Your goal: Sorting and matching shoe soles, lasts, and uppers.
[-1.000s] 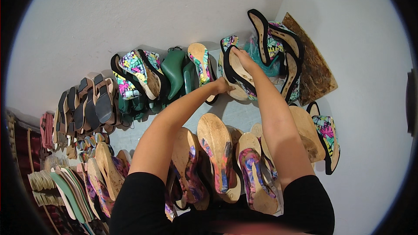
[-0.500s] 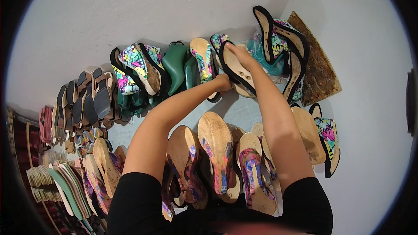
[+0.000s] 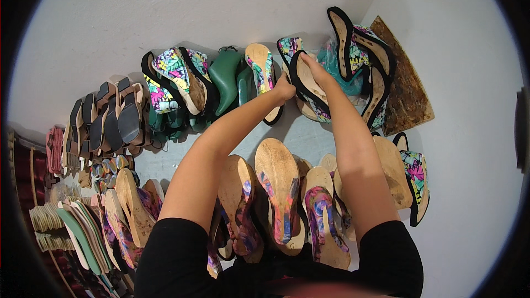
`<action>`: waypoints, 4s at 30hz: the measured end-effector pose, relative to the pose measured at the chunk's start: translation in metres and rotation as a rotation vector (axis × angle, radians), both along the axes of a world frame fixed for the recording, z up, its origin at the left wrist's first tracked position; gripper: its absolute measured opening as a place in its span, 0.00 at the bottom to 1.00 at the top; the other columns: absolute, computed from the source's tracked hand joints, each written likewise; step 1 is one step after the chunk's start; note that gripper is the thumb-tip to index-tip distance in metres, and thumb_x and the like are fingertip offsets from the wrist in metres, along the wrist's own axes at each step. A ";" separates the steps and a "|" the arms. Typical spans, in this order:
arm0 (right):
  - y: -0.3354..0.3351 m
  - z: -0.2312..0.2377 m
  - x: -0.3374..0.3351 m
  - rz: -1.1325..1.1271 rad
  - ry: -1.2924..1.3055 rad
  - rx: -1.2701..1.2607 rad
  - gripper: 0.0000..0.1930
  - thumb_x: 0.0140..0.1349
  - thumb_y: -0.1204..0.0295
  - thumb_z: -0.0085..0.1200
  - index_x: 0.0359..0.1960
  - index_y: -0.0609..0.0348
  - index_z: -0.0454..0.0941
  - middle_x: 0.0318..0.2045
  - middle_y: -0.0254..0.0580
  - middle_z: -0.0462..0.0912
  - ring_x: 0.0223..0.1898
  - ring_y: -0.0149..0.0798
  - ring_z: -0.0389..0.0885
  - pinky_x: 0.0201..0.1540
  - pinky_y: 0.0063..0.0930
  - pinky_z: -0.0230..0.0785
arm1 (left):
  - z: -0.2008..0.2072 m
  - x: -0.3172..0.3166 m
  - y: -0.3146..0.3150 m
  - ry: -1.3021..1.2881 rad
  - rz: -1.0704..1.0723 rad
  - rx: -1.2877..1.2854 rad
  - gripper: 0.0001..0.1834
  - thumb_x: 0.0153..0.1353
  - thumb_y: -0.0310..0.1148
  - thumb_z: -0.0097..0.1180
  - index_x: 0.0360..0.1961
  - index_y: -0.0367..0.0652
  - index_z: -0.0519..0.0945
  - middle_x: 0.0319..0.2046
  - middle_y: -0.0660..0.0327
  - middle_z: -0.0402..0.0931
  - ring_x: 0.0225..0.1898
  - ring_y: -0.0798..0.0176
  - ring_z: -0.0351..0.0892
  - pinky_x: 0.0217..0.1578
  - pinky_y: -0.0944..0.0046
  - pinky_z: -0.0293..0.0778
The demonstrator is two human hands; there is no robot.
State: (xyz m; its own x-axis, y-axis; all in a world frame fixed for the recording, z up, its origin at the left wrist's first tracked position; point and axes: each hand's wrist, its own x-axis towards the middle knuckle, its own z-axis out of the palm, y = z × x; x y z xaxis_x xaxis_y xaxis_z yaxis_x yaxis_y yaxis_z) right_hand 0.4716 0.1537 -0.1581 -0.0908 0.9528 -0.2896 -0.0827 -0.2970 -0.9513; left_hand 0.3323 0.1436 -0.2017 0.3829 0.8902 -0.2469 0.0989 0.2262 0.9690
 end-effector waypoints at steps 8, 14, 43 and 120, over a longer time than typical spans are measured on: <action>-0.015 0.007 -0.007 -0.094 0.147 0.033 0.26 0.57 0.50 0.41 0.45 0.59 0.71 0.38 0.41 0.78 0.33 0.37 0.77 0.40 0.27 0.67 | -0.015 0.012 0.012 0.062 0.051 0.262 0.52 0.41 0.34 0.64 0.58 0.30 0.40 0.52 0.42 0.58 0.54 0.49 0.61 0.54 0.58 0.58; -0.001 0.037 0.038 -0.226 -0.043 0.095 0.34 0.54 0.46 0.44 0.49 0.67 0.68 0.47 0.49 0.72 0.48 0.39 0.69 0.52 0.27 0.57 | 0.034 0.039 -0.003 0.490 0.274 0.307 0.60 0.35 0.40 0.68 0.60 0.37 0.37 0.51 0.37 0.53 0.53 0.38 0.59 0.52 0.53 0.60; -0.035 0.142 0.062 -0.347 -0.398 0.518 0.41 0.49 0.43 0.49 0.52 0.73 0.63 0.51 0.61 0.66 0.54 0.48 0.65 0.55 0.33 0.55 | 0.081 0.026 0.074 0.663 0.167 0.613 0.17 0.51 0.31 0.50 0.44 0.42 0.68 0.45 0.44 0.63 0.44 0.43 0.69 0.44 0.50 0.67; -0.037 0.124 0.080 -0.501 -0.496 0.549 0.26 0.57 0.51 0.45 0.42 0.66 0.72 0.37 0.42 0.75 0.40 0.31 0.69 0.47 0.22 0.58 | 0.077 0.029 0.034 1.114 -0.949 1.665 0.20 0.41 0.37 0.61 0.39 0.58 0.74 0.41 0.66 0.69 0.47 0.64 0.69 0.50 0.56 0.61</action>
